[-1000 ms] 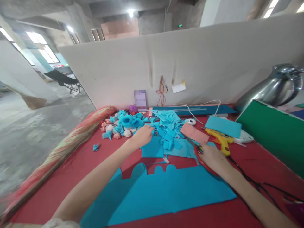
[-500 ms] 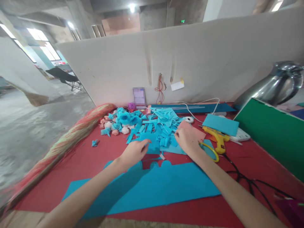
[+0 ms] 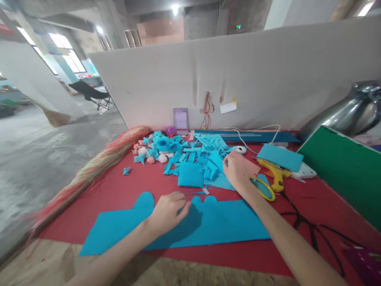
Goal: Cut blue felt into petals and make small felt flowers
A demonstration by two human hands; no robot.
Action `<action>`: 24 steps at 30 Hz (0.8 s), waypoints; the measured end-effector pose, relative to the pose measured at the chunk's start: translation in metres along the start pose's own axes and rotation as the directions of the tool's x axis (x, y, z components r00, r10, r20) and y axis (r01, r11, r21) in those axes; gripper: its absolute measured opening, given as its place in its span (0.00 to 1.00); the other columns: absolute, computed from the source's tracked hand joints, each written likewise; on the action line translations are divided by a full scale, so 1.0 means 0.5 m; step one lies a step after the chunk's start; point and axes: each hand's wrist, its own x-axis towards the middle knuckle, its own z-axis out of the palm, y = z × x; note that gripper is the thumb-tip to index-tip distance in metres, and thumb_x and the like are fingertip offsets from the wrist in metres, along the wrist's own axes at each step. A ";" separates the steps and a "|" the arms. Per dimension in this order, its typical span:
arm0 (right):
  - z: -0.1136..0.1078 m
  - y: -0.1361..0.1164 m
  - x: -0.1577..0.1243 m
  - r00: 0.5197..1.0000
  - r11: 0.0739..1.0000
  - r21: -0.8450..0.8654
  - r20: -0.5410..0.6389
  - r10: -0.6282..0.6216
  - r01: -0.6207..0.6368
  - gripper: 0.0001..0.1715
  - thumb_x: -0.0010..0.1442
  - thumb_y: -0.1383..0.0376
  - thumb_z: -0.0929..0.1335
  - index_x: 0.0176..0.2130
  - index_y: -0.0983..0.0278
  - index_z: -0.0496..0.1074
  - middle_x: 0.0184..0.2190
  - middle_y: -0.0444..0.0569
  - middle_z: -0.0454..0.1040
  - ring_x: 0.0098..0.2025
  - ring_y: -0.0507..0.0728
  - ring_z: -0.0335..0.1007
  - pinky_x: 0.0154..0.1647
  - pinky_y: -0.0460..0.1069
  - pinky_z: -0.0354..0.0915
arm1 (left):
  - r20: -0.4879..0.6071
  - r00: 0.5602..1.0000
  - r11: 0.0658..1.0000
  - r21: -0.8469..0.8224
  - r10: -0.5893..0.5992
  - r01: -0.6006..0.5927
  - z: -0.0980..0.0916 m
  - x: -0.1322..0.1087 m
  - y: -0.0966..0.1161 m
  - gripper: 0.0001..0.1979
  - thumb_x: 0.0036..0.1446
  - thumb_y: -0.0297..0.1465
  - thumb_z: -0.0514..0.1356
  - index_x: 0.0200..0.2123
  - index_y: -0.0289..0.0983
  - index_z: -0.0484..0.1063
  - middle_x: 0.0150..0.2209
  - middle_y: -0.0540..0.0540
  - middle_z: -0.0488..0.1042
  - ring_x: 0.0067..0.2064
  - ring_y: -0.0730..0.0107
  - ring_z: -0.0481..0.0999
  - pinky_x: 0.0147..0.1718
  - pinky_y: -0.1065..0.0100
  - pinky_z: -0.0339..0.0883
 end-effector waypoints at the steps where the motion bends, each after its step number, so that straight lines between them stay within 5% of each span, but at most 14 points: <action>1: -0.002 0.008 0.000 1.000 0.999 0.050 0.000 -0.003 0.003 0.13 0.62 0.63 0.62 0.43 0.69 0.67 0.42 0.51 0.68 0.43 0.55 0.66 0.44 0.55 0.64 | -0.007 1.000 1.000 -0.003 0.014 -0.014 0.002 0.002 0.003 0.19 0.60 0.33 0.44 0.30 0.35 0.73 0.30 0.44 0.74 0.34 0.67 0.71 0.32 0.69 0.62; 9: 0.017 0.052 0.003 0.979 0.906 0.414 0.204 -0.003 -0.083 0.12 0.61 0.63 0.63 0.40 0.70 0.67 0.32 0.46 0.70 0.29 0.49 0.67 0.29 0.46 0.67 | -0.023 1.000 0.992 -0.127 0.018 -0.021 0.019 -0.005 0.009 0.15 0.59 0.31 0.47 0.33 0.35 0.72 0.32 0.43 0.74 0.34 0.66 0.69 0.33 0.66 0.61; 15: -0.009 0.040 0.004 0.997 0.787 0.615 -0.021 0.077 -0.048 0.14 0.61 0.62 0.63 0.44 0.67 0.65 0.44 0.51 0.66 0.43 0.55 0.65 0.42 0.54 0.65 | 0.017 0.999 0.917 -0.398 -0.031 0.035 0.011 -0.005 0.020 0.16 0.59 0.33 0.47 0.32 0.34 0.73 0.33 0.41 0.75 0.36 0.66 0.70 0.38 0.65 0.62; 18: -0.034 -0.003 -0.032 0.999 0.675 0.737 -0.032 -0.004 0.026 0.14 0.63 0.60 0.60 0.45 0.65 0.64 0.47 0.51 0.64 0.45 0.55 0.62 0.46 0.54 0.62 | 0.101 0.995 0.816 -0.575 0.003 0.056 -0.002 -0.007 0.036 0.19 0.61 0.33 0.44 0.31 0.31 0.72 0.31 0.41 0.75 0.35 0.68 0.73 0.37 0.68 0.66; 21: -0.045 -0.069 -0.107 0.929 0.491 0.870 0.149 -0.339 0.039 0.12 0.62 0.60 0.59 0.34 0.65 0.65 0.33 0.47 0.68 0.36 0.52 0.65 0.41 0.51 0.63 | 0.246 0.962 0.441 -0.881 0.115 0.173 -0.011 -0.011 0.050 0.19 0.59 0.35 0.45 0.35 0.30 0.72 0.36 0.38 0.75 0.39 0.65 0.74 0.39 0.65 0.67; 23: -0.045 -0.108 -0.159 0.774 0.387 0.921 0.268 -0.574 -0.032 0.12 0.59 0.60 0.60 0.28 0.64 0.64 0.28 0.46 0.69 0.33 0.52 0.66 0.38 0.48 0.64 | 0.307 0.920 0.090 -0.952 0.242 0.294 -0.015 -0.013 0.055 0.19 0.56 0.38 0.50 0.38 0.29 0.73 0.41 0.37 0.74 0.44 0.61 0.72 0.43 0.63 0.64; 24: -0.045 -0.122 -0.180 0.693 0.358 0.930 0.308 -0.652 -0.077 0.10 0.56 0.61 0.61 0.28 0.65 0.65 0.28 0.46 0.69 0.33 0.53 0.66 0.39 0.48 0.63 | 0.325 0.895 -0.013 -0.939 0.306 0.345 -0.017 -0.014 0.057 0.20 0.55 0.39 0.51 0.40 0.29 0.73 0.43 0.37 0.73 0.46 0.60 0.71 0.45 0.62 0.62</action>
